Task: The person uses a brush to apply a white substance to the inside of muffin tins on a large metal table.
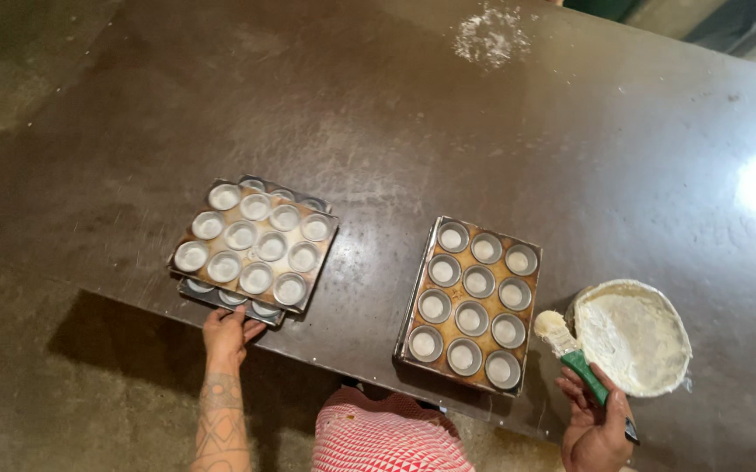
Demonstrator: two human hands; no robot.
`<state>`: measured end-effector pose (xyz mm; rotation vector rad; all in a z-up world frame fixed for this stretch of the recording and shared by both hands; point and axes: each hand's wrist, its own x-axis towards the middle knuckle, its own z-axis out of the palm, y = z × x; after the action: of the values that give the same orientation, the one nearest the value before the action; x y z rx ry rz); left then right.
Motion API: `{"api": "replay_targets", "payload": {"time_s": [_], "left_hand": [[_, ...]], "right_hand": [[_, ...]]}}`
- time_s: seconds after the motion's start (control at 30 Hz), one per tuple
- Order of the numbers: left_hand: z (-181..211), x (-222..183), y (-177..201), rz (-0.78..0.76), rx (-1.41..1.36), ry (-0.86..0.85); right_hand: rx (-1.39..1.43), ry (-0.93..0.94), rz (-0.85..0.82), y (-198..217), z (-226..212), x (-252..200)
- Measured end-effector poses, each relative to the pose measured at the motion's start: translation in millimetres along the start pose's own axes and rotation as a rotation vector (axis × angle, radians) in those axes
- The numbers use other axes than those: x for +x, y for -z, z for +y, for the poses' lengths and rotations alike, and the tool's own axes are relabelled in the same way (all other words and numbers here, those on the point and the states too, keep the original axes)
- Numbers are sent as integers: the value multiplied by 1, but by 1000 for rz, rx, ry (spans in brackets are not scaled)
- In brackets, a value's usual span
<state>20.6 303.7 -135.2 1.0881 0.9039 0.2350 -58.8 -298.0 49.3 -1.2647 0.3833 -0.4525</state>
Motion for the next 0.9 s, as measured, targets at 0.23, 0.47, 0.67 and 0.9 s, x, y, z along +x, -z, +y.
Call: {"api": "replay_targets", "payload": {"time_s": [0.23, 0.47, 0.67, 0.9], "left_hand": [[27, 39, 25, -41, 5, -13], [41, 22, 42, 6, -38, -104], [-22, -109, -19, -14, 224, -185], [-5, -244, -166, -702, 820, -413]], "right_hand": [[8, 13, 74, 6, -4, -24], [-56, 27, 178, 26, 0, -59], [-169, -119, 372, 49, 1, -82], [-316, -244, 252, 60, 0, -63]]}}
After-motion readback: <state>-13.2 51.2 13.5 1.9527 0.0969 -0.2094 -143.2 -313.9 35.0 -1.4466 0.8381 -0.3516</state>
